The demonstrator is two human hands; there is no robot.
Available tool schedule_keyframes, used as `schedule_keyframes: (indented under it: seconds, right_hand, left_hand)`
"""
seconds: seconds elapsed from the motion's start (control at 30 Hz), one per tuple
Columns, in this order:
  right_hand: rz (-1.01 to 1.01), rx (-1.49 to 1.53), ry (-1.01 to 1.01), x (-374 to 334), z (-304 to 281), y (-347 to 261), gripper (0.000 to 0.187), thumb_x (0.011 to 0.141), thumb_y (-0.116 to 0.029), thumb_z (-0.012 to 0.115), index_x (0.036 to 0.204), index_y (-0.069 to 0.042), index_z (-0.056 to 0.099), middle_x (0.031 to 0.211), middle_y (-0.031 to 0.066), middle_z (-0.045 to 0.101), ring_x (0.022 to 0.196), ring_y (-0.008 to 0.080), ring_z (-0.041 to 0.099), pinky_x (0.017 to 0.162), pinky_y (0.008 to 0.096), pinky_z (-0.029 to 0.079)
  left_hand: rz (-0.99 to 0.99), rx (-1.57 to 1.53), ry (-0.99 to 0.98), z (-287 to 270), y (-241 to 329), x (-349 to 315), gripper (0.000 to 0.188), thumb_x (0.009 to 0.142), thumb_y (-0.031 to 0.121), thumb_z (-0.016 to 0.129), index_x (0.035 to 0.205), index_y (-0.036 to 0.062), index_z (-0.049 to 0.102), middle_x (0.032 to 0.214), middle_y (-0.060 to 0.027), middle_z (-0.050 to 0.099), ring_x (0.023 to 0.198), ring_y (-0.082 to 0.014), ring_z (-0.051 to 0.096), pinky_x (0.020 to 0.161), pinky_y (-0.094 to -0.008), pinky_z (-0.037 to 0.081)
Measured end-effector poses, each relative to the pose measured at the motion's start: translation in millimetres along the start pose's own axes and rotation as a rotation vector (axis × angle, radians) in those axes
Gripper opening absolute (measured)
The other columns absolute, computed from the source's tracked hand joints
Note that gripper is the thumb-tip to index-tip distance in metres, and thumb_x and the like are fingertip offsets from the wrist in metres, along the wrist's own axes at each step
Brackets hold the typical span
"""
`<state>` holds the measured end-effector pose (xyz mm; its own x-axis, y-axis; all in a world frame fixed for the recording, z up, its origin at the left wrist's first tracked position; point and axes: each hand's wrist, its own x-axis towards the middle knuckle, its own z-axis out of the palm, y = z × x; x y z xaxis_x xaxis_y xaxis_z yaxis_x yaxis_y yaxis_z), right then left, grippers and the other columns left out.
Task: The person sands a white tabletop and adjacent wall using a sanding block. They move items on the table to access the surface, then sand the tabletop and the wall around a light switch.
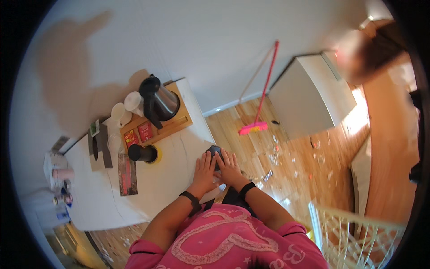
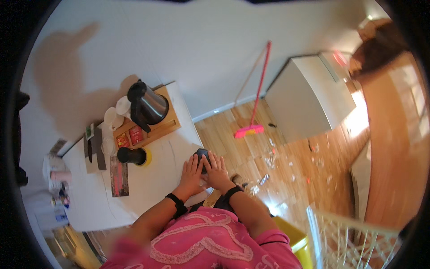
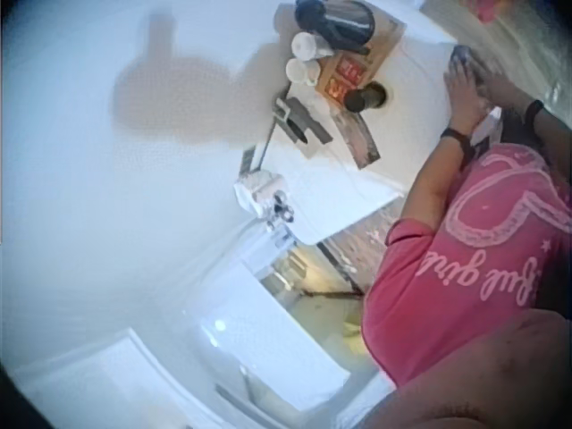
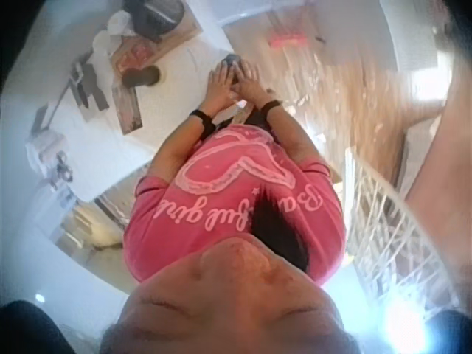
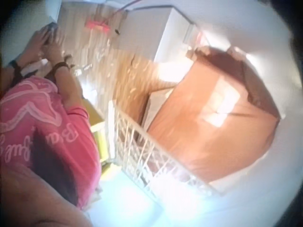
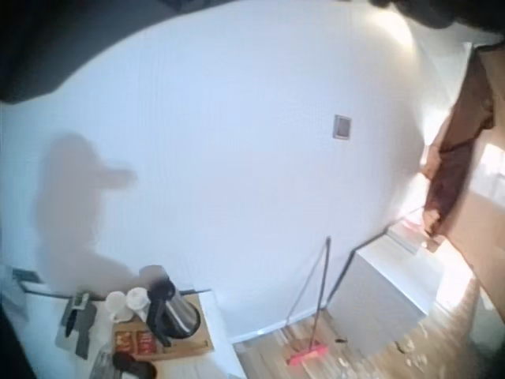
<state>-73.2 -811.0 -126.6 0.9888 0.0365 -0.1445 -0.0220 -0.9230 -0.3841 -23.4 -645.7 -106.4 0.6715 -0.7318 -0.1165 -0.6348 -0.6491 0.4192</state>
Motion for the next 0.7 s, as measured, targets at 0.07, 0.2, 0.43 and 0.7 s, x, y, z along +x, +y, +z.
schedule_keyframes:
  seconds: [0.07, 0.2, 0.43, 0.7]
  right_hand:
    - [-0.107, -0.001, -0.029, 14, -7, 16, 0.094, 0.088, -0.051, 0.066, 0.161, -0.015, 0.02, 0.168, 0.016, 0.012, 0.153, 0.0371, 0.019, 0.123, 0.0566, 0.013]
    - [-0.253, -0.016, -0.16, 37, -25, 32, 0.088, 0.091, -0.047, 0.064, 0.161, -0.014, 0.022, 0.167, 0.017, 0.014, 0.152, 0.0376, 0.022, 0.122, 0.056, 0.016]
    - [-0.547, -0.071, -0.027, 43, -32, 49, 0.064, 0.095, -0.029, 0.056, 0.152, -0.005, 0.039, 0.161, 0.0208, 0.029, 0.148, 0.0404, 0.028, 0.12, 0.0538, 0.024]
    - [-0.648, -0.08, -0.113, 55, -45, 66, 0.06, 0.098, -0.031, 0.056, 0.152, -0.008, 0.041, 0.163, 0.0162, 0.026, 0.144, 0.0445, 0.032, 0.117, 0.0554, 0.027]
  left_hand:
    - [-0.112, 0.011, 0.031, 0, 13, 10, 0.121, 0.067, 0.055, 0.082, 0.158, 0.0002, 0.023, 0.164, -0.0273, 0.012, 0.152, -0.0446, 0.013, 0.12, -0.059, 0.014]
    - [-0.297, 0.025, 0.091, 13, 33, 16, 0.118, 0.07, 0.054, 0.081, 0.158, 0.0004, 0.023, 0.165, -0.0282, 0.01, 0.152, -0.0453, 0.011, 0.119, -0.0591, 0.016]
    - [-0.459, 0.003, 0.192, 38, 60, 18, 0.108, 0.076, 0.047, 0.079, 0.156, -0.0006, 0.026, 0.161, -0.0329, 0.015, 0.148, -0.0513, 0.02, 0.116, -0.0607, 0.025]
    - [-0.534, -0.012, 0.174, 37, 72, 31, 0.1, 0.08, 0.042, 0.075, 0.155, -0.0022, 0.028, 0.16, -0.0353, 0.015, 0.146, -0.0538, 0.022, 0.117, -0.0581, 0.026]
